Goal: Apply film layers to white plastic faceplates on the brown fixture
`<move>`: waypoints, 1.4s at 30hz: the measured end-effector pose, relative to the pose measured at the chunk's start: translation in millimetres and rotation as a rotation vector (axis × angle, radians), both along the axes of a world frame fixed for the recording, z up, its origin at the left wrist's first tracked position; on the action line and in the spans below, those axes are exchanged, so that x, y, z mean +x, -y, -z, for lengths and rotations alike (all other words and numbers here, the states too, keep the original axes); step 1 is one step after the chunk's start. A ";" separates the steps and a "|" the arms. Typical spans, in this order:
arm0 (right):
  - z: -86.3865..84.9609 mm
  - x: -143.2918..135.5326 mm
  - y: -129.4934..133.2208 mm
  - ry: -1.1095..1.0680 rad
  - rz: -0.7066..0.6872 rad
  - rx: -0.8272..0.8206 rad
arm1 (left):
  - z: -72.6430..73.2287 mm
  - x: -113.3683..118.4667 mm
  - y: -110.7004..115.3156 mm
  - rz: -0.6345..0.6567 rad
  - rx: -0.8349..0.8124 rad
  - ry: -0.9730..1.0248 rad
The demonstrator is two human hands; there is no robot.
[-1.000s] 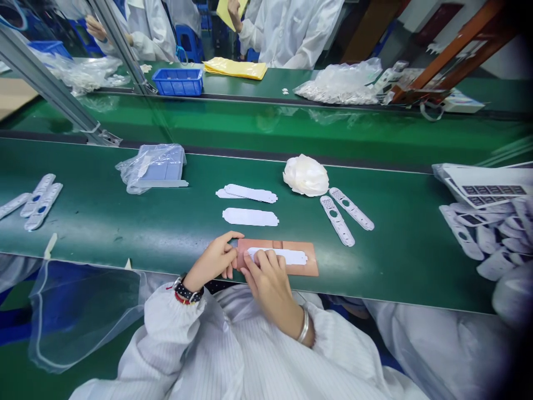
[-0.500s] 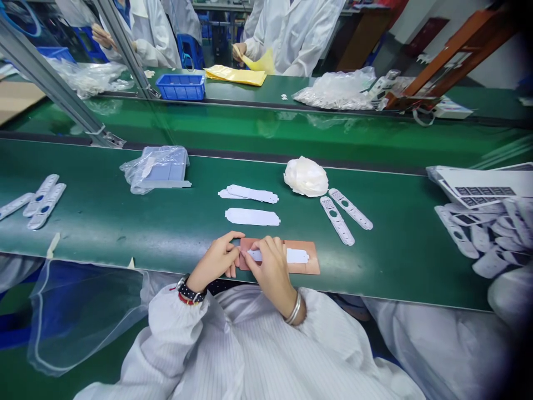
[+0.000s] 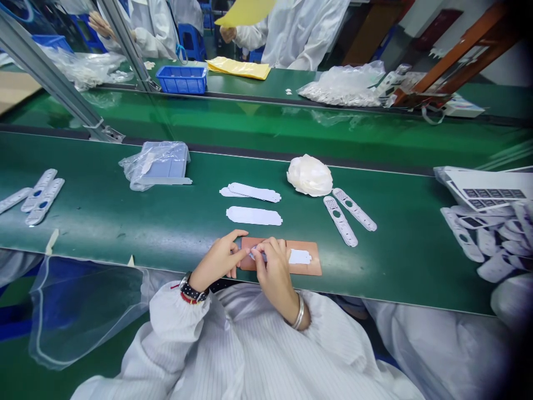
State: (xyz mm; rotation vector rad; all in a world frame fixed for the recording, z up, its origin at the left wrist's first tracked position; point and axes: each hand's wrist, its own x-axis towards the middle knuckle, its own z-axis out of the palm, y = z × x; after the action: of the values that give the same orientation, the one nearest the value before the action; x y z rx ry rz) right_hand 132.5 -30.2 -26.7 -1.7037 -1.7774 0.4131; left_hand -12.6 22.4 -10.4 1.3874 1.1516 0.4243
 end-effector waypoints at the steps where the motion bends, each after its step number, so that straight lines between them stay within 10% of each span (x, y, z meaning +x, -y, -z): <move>1: -0.5 1.9 0.5 -0.014 0.011 -0.003 | -0.4 0.1 0.2 -0.001 0.000 -0.005; 35: -2.7 13.3 0.5 -0.007 -0.033 -0.049 | -3.6 2.8 -1.7 0.017 0.009 -0.059; 42: -6.7 67.1 3.2 0.236 0.108 -0.035 | -5.6 3.4 -1.5 0.010 -0.004 -0.098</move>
State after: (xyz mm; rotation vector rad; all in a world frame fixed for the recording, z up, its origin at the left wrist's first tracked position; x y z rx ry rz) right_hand 199.5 -33.4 -19.9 -1.9296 -1.8396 0.2042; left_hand -9.2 23.9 -4.8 1.4228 1.2234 0.3501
